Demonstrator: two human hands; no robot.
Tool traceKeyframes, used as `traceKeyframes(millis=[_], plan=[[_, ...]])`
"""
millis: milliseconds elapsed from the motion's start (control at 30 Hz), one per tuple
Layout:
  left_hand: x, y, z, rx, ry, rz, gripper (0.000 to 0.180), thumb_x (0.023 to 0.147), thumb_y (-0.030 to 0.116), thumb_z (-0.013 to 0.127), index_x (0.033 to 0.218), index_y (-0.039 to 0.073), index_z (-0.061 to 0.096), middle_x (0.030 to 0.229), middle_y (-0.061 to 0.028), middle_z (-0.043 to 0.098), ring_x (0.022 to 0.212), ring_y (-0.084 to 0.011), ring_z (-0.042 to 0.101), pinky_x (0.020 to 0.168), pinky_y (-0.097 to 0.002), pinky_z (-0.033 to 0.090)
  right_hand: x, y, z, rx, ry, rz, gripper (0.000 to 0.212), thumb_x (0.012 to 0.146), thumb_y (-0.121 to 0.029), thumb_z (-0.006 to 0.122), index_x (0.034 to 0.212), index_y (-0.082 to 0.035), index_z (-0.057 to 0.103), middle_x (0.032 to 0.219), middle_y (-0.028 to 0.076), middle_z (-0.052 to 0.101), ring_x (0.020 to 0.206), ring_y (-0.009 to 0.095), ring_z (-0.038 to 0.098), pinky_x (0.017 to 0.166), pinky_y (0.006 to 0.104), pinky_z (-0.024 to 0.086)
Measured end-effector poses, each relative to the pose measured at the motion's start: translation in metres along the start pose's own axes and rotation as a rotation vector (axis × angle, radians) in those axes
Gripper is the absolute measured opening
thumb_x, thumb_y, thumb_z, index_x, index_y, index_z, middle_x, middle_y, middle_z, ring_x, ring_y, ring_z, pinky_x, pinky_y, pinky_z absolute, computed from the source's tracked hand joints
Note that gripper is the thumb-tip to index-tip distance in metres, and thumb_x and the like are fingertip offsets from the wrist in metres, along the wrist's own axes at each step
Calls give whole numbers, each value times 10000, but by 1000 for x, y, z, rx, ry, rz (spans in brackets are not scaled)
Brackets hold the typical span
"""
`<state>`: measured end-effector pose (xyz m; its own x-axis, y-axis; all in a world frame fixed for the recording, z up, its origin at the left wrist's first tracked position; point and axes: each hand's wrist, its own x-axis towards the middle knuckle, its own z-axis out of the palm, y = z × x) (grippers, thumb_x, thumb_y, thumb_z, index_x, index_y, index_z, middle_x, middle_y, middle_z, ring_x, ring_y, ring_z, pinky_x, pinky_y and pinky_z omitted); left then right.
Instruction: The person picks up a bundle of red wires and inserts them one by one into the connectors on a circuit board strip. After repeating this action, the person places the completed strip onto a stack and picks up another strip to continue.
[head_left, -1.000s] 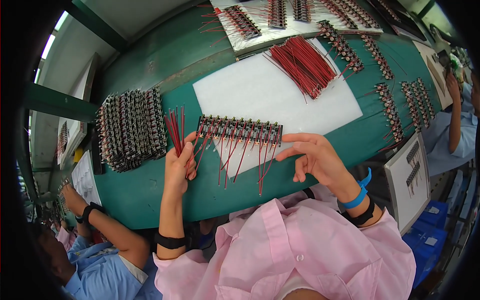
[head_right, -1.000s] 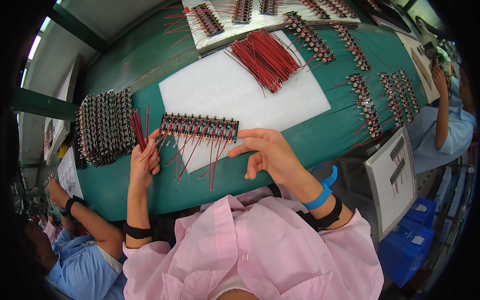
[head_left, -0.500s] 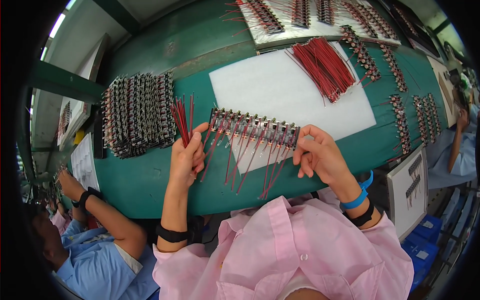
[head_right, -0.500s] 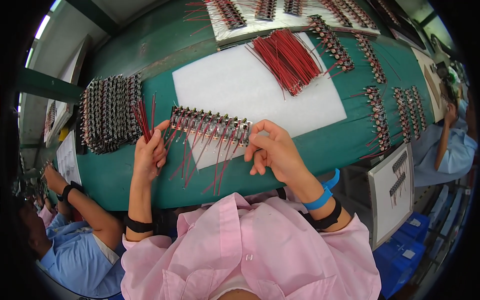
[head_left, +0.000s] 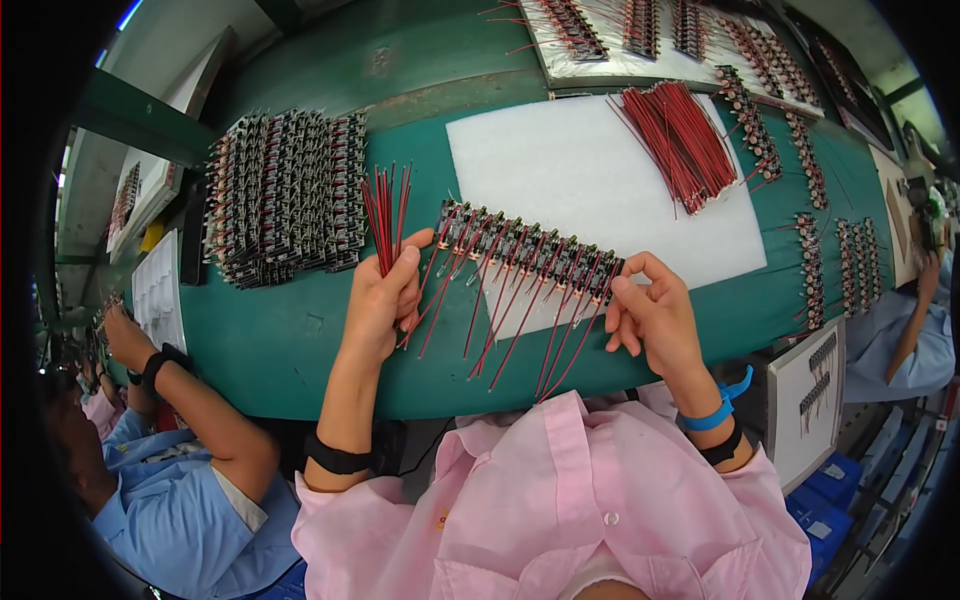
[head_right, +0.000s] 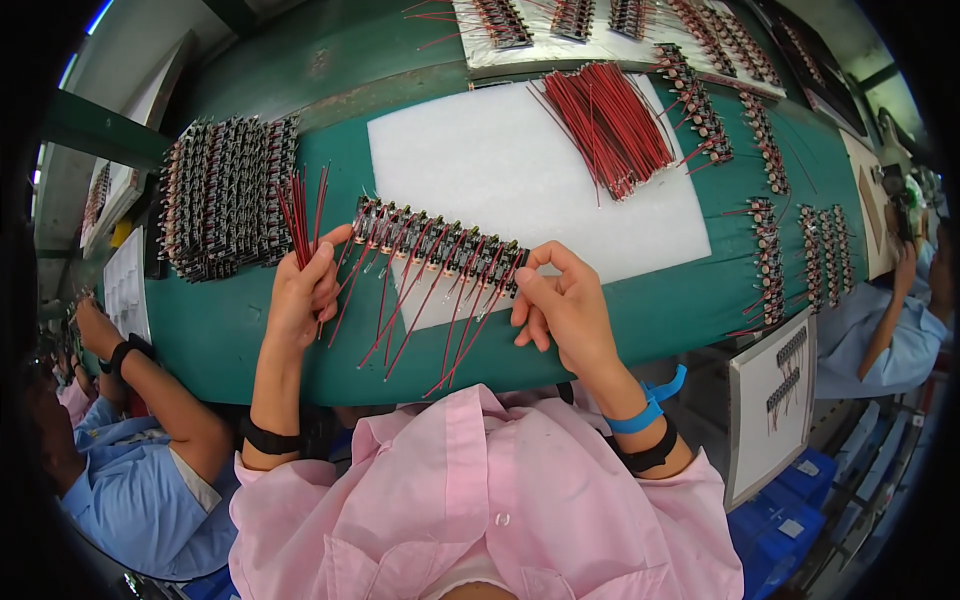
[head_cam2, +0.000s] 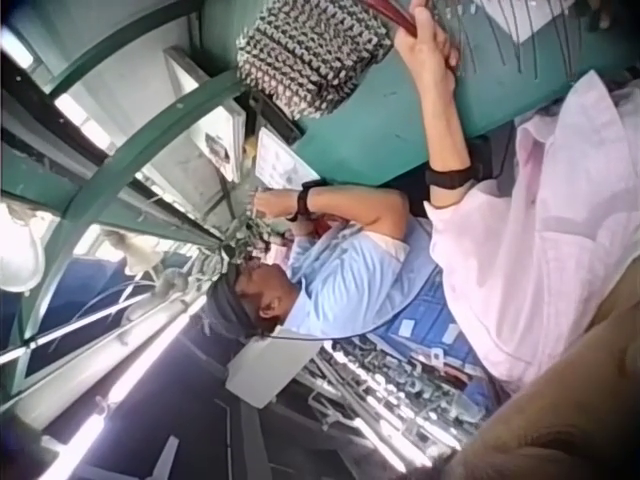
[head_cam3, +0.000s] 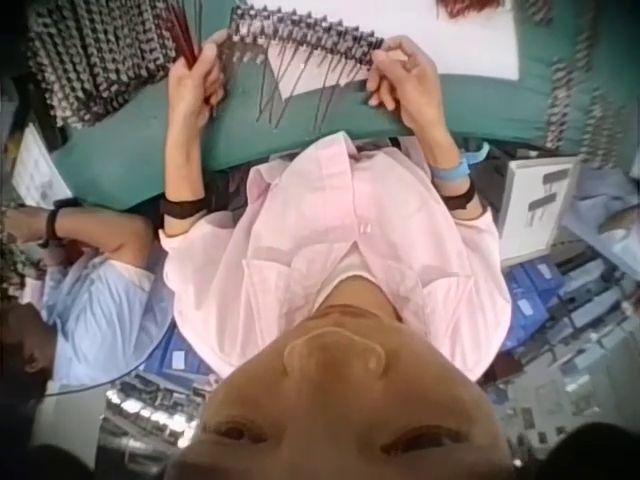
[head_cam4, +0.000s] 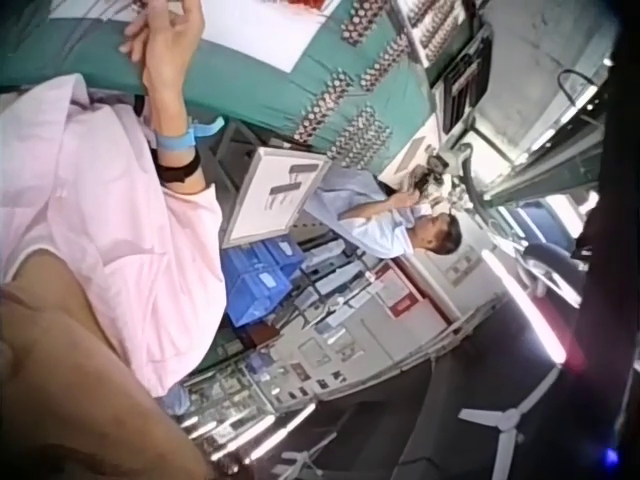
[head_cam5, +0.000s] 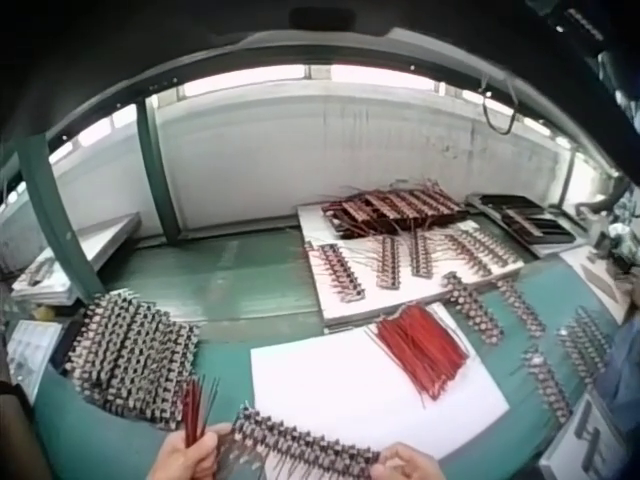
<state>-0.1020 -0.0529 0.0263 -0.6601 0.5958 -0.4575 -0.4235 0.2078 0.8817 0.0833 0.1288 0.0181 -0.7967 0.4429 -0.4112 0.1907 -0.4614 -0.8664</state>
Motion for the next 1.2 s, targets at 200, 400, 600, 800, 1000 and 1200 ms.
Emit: traceKeyframes(millis=[200,400,600,800,1000,1200], plan=[[-1,0,0,-6,-19,9,392,830,239,467,1115,-29,437,463,74,273,367,-16,241,312,-184,213,0,4,2,35,14,-40,76,810,-67,431,807,-11,379,577,124,529,302,100,395,349,236,428],[-2,1,1,7,-7,14,386,831,236,464,1107,-33,443,468,76,279,367,-16,241,312,-186,216,0,5,2,23,22,-61,83,780,-29,430,831,3,374,620,132,537,327,108,418,371,243,442],[-2,0,2,7,14,13,372,832,232,461,1095,-32,457,469,77,281,368,-18,244,312,-191,219,-2,3,3,16,48,-50,94,761,-15,439,834,21,393,632,132,538,331,111,423,379,241,445],[-3,-1,3,17,25,28,361,834,229,458,1082,-32,470,466,75,277,366,-21,242,313,-194,219,-2,2,4,17,56,-16,68,754,-9,445,795,38,419,632,130,541,336,112,431,381,239,445],[-2,-3,2,11,12,44,356,836,225,453,1079,-34,472,459,74,275,363,-22,242,313,-196,221,-1,5,2,9,51,-28,57,758,-6,437,791,35,418,628,138,545,338,120,441,383,242,445],[-11,-2,4,-2,11,68,358,835,218,450,1083,-40,467,456,72,267,357,-23,234,313,-196,223,-5,2,5,70,65,-38,63,775,-29,424,801,24,403,614,143,545,339,127,448,392,246,448]])
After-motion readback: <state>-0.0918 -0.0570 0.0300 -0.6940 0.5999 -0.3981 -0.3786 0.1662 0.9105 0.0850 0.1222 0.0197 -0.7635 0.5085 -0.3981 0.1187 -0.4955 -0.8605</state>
